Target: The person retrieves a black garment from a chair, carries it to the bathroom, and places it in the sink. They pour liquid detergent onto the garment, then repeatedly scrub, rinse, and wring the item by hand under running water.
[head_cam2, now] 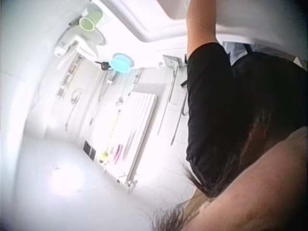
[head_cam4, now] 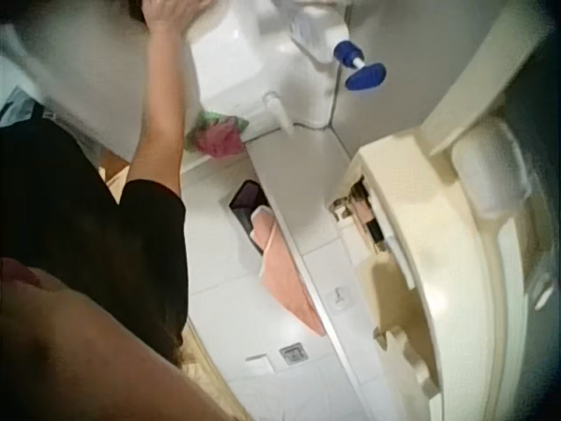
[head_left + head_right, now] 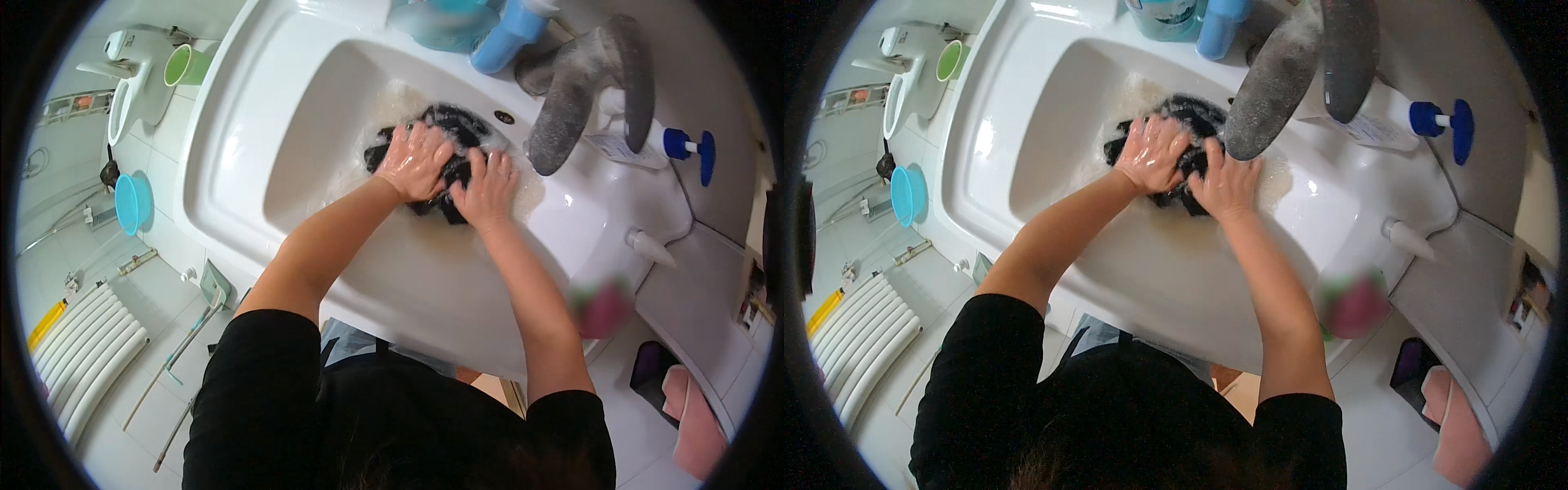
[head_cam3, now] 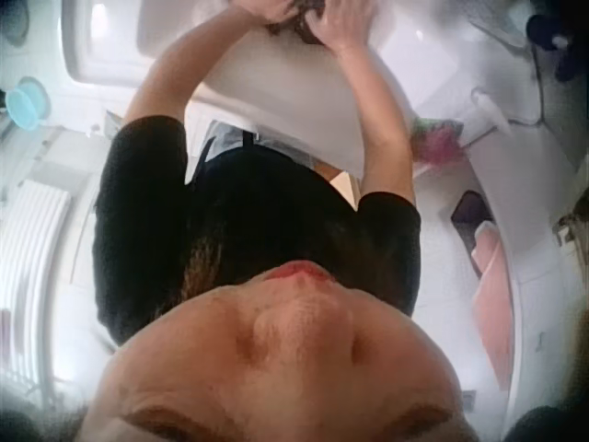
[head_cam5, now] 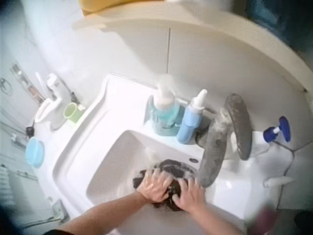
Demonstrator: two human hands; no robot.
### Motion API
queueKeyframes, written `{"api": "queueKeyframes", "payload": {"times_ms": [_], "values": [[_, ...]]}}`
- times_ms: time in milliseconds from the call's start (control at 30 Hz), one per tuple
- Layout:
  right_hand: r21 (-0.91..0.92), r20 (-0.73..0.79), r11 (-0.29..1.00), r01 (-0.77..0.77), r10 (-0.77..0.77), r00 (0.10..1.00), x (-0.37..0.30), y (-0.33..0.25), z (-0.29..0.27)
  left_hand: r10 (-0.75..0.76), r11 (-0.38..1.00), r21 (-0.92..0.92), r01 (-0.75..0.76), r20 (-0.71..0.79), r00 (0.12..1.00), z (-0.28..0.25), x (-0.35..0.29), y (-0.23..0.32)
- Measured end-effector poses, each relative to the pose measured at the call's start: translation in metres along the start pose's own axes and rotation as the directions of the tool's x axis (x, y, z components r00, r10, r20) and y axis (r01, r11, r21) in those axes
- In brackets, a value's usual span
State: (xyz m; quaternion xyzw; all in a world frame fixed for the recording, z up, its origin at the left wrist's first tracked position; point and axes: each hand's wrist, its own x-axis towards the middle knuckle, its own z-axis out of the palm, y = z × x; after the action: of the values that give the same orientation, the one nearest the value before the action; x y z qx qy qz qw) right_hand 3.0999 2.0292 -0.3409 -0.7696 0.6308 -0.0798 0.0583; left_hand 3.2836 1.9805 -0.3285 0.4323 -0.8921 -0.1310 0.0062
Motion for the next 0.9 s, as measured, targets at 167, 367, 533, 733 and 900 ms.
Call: {"api": "queueKeyframes", "payload": {"times_ms": [167,367,533,733,900], "values": [[0.063,-0.066,0.977,-0.205,0.209,0.976,0.031,-0.007,0.010,-0.153,0.985,-0.059,0.162,0.129,0.980,-0.017,0.037,-0.007],[0.672,-0.218,0.734,0.100,0.067,0.974,0.006,0.007,-0.069,-0.059,0.772,-0.624,-0.123,-0.263,0.963,-0.080,0.025,-0.009],[0.313,-0.037,0.938,0.149,-0.145,0.989,-0.029,-0.002,-0.078,0.187,0.964,-0.164,-0.209,-0.140,0.972,-0.084,-0.029,-0.009],[-0.006,0.383,1.000,-0.014,0.015,0.924,-0.016,-0.008,-0.026,0.195,0.969,0.127,-0.213,0.142,0.970,-0.026,-0.014,-0.012],[-0.170,0.356,0.971,-0.167,0.218,0.909,0.000,-0.003,0.009,0.108,0.988,0.097,-0.122,0.140,0.984,-0.012,0.023,-0.011]]}}
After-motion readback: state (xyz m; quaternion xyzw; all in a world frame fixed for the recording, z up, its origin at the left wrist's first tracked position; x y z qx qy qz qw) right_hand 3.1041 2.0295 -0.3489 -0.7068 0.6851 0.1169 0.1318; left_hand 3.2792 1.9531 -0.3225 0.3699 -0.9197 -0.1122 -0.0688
